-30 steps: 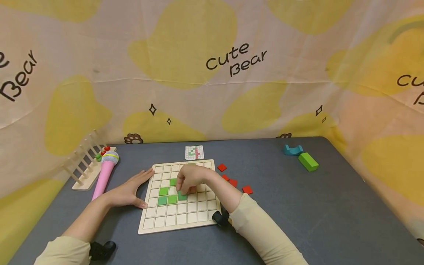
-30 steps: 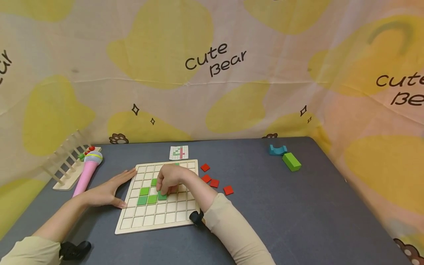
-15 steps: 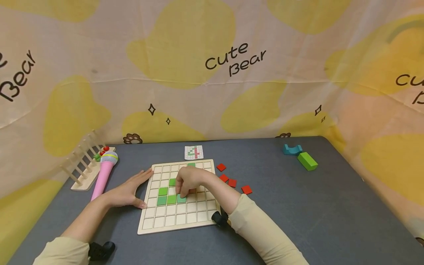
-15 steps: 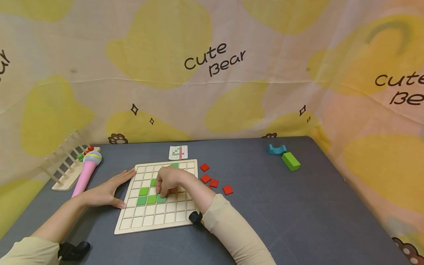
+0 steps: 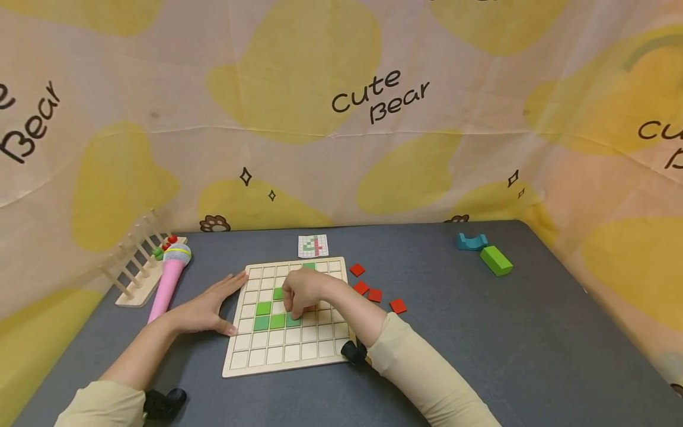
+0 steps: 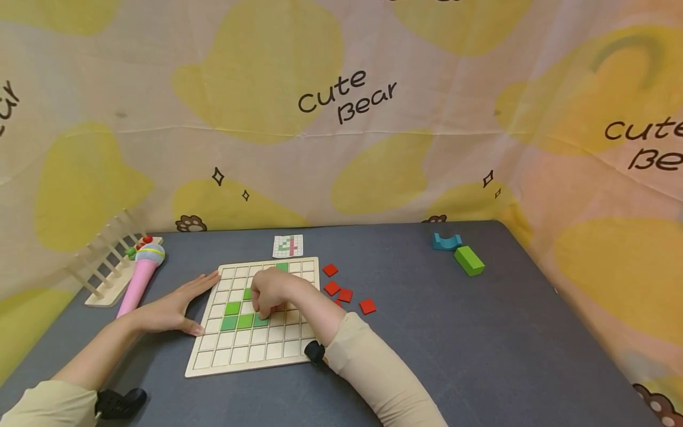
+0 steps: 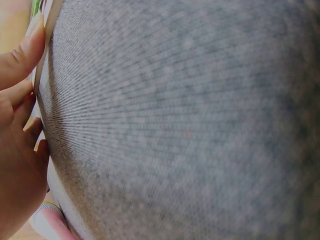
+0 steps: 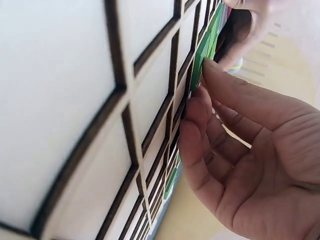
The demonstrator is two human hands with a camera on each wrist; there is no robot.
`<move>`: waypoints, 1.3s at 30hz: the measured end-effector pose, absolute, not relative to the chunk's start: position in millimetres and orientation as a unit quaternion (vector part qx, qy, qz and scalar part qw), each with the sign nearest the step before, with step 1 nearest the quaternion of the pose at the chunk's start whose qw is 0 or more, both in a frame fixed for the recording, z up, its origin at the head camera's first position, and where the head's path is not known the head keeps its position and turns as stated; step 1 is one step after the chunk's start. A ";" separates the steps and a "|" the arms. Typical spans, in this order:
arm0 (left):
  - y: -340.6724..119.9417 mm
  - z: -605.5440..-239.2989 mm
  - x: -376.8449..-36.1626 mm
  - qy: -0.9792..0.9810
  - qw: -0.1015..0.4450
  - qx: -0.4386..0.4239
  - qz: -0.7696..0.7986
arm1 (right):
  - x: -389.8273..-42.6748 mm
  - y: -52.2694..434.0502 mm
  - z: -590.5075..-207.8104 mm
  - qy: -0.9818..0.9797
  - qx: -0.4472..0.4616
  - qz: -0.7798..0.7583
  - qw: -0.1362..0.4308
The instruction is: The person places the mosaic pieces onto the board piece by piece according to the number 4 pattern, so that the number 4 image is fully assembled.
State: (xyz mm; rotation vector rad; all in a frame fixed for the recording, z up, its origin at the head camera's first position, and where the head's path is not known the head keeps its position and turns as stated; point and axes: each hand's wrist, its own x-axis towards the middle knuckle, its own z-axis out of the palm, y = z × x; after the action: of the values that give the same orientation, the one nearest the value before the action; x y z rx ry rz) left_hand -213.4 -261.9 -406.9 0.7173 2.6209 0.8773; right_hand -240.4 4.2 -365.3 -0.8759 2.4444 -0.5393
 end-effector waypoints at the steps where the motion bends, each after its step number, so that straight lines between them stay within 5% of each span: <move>1: -261.9 -406.8 -213.3 0.908 0.142 0.250 0.305 | -240.8 4.7 -364.1 0.893 -0.324 -0.198 0.241; 29: -263.5 -406.6 -212.0 0.907 0.140 0.253 0.307 | -309.9 135.8 -349.9 0.876 -0.220 -0.362 0.231; 39: -263.1 -406.7 -211.3 0.906 0.141 0.251 0.311 | -318.4 148.4 -364.8 0.868 -0.201 -0.352 0.286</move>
State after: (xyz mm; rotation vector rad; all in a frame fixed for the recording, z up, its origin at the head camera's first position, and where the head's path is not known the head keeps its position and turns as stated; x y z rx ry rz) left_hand -211.3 -263.1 -406.7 0.7244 2.6163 0.8984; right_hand -318.4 148.4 -364.8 -0.5362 2.3213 -0.9416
